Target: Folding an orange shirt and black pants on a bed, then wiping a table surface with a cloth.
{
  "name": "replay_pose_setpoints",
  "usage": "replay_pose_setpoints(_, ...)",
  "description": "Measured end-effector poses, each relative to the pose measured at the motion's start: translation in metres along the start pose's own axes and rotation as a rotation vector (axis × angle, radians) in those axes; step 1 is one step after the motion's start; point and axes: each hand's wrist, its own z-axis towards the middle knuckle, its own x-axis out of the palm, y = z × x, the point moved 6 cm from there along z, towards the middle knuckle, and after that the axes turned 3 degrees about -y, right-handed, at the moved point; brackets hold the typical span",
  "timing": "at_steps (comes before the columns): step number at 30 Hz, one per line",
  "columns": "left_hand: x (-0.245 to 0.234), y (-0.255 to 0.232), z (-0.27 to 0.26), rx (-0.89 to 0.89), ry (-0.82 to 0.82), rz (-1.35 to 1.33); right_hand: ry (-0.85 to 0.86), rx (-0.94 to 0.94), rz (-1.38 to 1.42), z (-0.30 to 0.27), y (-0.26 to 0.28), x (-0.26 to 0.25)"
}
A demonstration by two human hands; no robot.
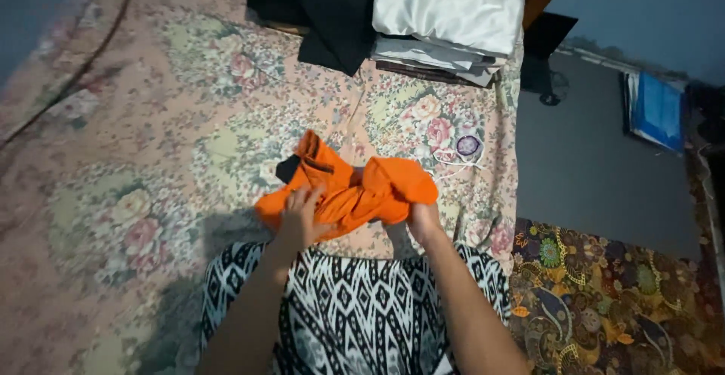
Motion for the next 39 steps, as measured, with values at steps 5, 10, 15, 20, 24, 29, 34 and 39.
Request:
replay_pose_setpoints(5, 0.016, 0.034, -0.009, -0.301, 0.063, -0.019, -0.130, -0.036, 0.062, -0.008, 0.022, -0.028)
replay_pose_setpoints(10, -0.020, 0.032, -0.005, -0.368, -0.110, -0.305, -0.297, -0.244, 0.254, 0.028, 0.020, -0.120)
replay_pose_setpoints(15, 0.047, 0.079, -0.015, -0.443, -0.017, -0.694, -0.386, -0.471, -0.488, 0.039, 0.010, -0.153)
replay_pose_setpoints(20, 0.077, 0.035, -0.009, -0.350, 0.276, -0.738, 0.061, -0.939, -1.199, -0.062, 0.076, 0.040)
replay_pose_setpoints(24, 0.020, -0.037, 0.011, -0.311, 0.456, -0.834, 0.221, -0.777, -1.295, -0.014, -0.017, 0.009)
replay_pose_setpoints(29, 0.020, 0.079, -0.008, -0.250, 0.145, -0.246, -0.253, -0.621, -0.619, 0.002, 0.040, -0.051)
replay_pose_setpoints(34, 0.023, 0.111, -0.014, -0.323, 0.015, 0.051, -0.634, -0.468, -0.432, -0.002, 0.066, -0.126)
replay_pose_setpoints(39, 0.020, 0.092, -0.014, -0.684, 0.378, 0.072, -0.766, -0.554, -0.515, 0.000, 0.067, -0.146)
